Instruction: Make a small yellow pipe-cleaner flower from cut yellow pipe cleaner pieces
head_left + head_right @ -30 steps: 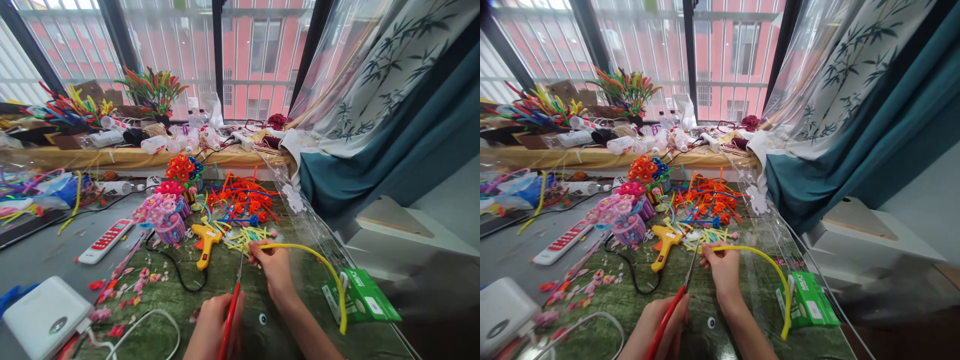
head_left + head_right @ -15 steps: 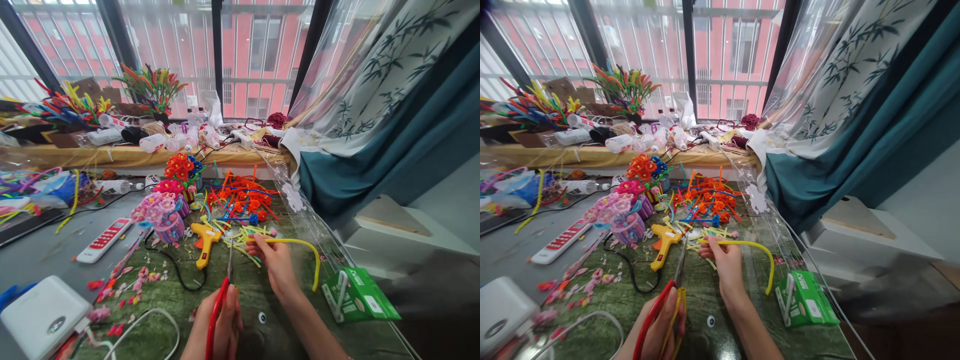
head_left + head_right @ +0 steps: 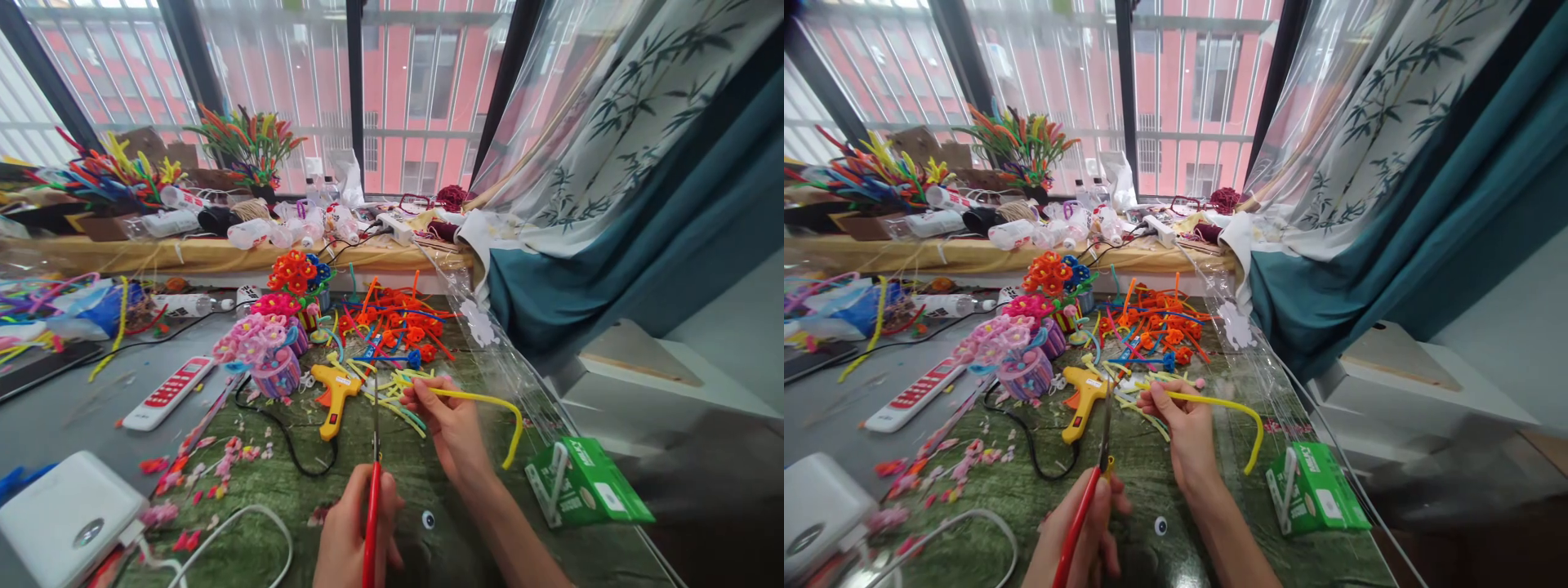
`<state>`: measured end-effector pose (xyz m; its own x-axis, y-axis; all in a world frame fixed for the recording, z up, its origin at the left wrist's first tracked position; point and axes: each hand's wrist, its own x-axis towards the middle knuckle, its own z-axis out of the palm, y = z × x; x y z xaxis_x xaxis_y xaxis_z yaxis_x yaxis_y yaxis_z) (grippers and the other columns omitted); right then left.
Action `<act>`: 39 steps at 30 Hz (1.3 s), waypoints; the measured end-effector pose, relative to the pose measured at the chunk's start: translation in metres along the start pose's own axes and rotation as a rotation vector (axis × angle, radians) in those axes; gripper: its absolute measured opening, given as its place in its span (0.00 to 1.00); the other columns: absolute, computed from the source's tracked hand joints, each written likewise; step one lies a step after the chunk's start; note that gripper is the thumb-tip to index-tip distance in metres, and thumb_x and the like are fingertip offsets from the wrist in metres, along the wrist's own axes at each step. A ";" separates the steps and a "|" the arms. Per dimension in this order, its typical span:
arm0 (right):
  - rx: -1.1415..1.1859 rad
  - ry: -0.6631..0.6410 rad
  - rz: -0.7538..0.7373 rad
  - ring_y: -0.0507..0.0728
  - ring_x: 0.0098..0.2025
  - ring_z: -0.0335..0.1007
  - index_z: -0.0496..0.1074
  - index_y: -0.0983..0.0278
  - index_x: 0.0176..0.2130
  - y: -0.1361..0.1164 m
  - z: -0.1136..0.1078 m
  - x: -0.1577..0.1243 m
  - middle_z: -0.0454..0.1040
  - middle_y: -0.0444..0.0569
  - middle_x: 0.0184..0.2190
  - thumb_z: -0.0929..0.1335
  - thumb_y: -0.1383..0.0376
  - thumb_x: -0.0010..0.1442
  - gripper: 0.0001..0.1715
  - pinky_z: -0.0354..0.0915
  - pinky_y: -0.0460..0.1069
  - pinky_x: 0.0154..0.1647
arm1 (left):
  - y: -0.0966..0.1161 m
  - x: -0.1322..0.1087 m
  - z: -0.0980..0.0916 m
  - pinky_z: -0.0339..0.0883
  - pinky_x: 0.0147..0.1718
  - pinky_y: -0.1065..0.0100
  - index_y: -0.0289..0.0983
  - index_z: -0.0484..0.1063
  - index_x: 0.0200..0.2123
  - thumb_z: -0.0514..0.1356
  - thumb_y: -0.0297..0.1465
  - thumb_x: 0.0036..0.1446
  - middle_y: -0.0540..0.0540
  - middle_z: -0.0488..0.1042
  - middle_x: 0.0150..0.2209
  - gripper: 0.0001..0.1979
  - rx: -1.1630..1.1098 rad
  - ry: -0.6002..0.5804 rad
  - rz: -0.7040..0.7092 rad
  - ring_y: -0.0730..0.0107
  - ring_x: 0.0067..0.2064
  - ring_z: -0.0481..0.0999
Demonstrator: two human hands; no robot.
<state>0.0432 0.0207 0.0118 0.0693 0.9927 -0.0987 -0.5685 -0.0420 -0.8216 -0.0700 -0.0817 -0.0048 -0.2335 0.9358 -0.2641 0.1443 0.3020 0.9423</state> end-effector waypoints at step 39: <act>0.081 -0.040 -0.034 0.56 0.34 0.78 0.81 0.62 0.25 0.004 0.000 -0.002 0.83 0.48 0.31 0.82 0.56 0.39 0.16 0.74 0.52 0.45 | -0.002 -0.002 0.005 0.44 0.08 0.77 0.39 0.65 0.25 0.57 0.59 0.52 0.50 0.71 0.19 0.28 -0.020 -0.093 0.045 0.72 0.18 0.69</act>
<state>0.0405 0.0185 0.0085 0.0578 0.9972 -0.0483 -0.6312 -0.0010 -0.7757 -0.0655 -0.0835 -0.0072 -0.1367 0.9614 -0.2388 0.1334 0.2567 0.9572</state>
